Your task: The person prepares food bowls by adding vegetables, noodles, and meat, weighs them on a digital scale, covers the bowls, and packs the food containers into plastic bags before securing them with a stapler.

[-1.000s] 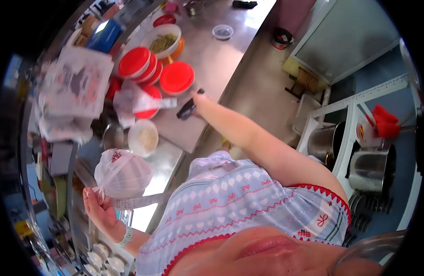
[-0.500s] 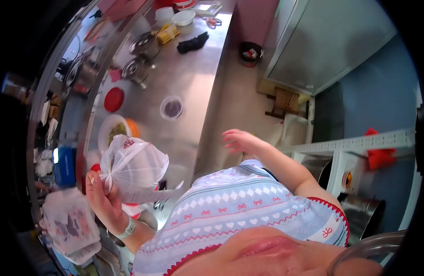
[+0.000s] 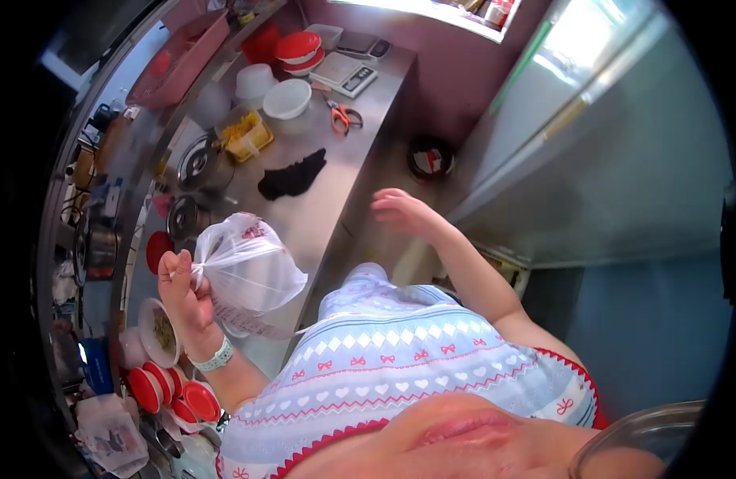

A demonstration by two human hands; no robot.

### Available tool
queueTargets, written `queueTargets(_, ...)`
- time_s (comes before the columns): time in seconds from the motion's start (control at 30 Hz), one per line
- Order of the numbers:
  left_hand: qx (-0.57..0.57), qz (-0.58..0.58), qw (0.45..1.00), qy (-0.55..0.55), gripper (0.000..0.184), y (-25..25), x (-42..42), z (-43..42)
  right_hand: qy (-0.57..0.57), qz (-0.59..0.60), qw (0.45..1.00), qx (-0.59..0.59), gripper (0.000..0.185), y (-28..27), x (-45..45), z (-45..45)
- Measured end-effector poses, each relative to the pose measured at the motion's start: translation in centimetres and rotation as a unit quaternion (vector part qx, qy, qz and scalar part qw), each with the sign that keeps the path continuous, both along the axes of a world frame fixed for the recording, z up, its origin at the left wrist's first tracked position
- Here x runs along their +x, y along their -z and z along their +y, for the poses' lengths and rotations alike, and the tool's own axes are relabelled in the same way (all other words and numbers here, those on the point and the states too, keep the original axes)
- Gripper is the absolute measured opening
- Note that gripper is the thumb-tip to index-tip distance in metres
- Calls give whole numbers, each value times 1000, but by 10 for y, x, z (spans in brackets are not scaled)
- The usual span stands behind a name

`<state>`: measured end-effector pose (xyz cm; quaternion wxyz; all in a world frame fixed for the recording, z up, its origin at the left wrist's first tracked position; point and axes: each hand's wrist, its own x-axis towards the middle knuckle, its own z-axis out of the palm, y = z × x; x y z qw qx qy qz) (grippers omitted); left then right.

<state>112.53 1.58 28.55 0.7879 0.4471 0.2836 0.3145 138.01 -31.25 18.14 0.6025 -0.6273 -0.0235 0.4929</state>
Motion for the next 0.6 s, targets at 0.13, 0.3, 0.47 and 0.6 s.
queueTargets(0.13, 48, -10, 999, 19, 41, 19, 99, 4, -128, -65, 987, 78, 42, 17, 108, 75)
queueTargets(0.3, 119, -8, 991, 66, 41, 24, 232, 36, -4, -151, 987, 60, 34, 23, 274, 107)
queueTargets(0.47, 179, 39, 978, 95, 42, 5, 381, 43, -52, -206, 970, 119, 36, -24, 417, 95)
queueTargets(0.6, 177, 28, 970, 164, 41, -26, 514, 48, -163, -493, 823, 231, 36, -81, 482, 137)
